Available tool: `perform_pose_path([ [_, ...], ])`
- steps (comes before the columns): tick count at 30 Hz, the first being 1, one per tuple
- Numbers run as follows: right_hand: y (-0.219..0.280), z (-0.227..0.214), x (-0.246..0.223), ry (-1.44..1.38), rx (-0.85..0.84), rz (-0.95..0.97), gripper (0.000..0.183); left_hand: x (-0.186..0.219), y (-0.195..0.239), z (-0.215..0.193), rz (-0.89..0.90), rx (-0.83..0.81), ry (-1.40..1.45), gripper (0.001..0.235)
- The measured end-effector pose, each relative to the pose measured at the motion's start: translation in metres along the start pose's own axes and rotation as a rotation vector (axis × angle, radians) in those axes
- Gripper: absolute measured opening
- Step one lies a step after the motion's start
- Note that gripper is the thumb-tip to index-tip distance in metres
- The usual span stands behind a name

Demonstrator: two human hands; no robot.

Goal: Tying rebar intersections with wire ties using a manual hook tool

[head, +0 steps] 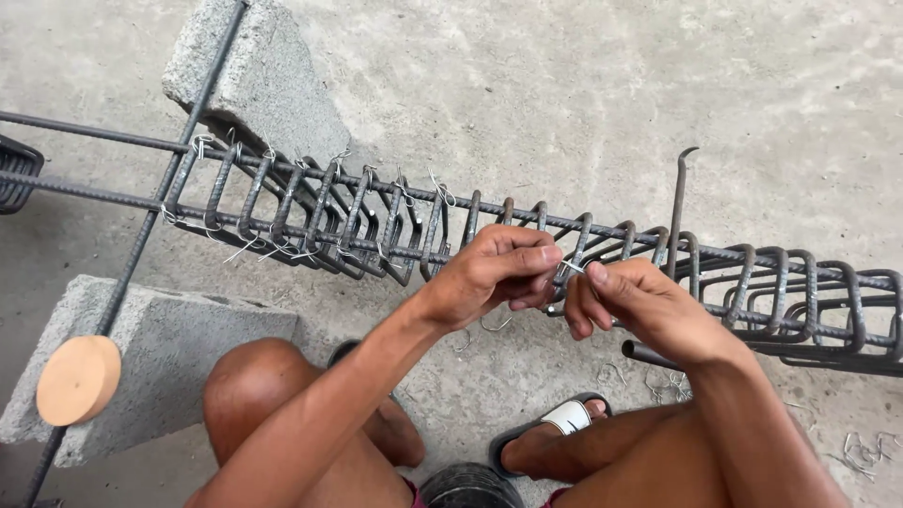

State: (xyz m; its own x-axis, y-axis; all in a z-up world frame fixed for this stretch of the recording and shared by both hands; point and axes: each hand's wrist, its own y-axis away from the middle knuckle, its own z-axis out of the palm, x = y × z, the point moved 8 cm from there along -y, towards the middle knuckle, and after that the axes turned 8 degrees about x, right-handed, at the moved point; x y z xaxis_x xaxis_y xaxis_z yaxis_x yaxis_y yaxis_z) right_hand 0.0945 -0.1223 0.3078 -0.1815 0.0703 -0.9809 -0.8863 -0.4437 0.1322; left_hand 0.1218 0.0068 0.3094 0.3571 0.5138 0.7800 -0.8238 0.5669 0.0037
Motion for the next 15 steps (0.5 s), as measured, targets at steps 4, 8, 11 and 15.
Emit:
perform_pose_path([
  [4,-0.001,0.0,0.007,-0.167,-0.063,-0.007,0.061,0.005,0.0,0.01,-0.019,-0.03,0.027,0.035],
  [8,0.001,0.007,0.003,-0.195,-0.137,0.065,0.056,0.018,0.003,0.018,-0.038,-0.106,-0.025,0.036],
  [11,0.006,0.018,0.009,-0.243,-0.246,0.141,0.048,0.02,0.007,0.022,-0.038,-0.183,-0.17,0.032],
  [15,0.006,0.034,-0.002,-0.159,-0.359,0.075,0.05,0.026,0.012,0.026,0.001,-0.262,-0.293,0.033],
])
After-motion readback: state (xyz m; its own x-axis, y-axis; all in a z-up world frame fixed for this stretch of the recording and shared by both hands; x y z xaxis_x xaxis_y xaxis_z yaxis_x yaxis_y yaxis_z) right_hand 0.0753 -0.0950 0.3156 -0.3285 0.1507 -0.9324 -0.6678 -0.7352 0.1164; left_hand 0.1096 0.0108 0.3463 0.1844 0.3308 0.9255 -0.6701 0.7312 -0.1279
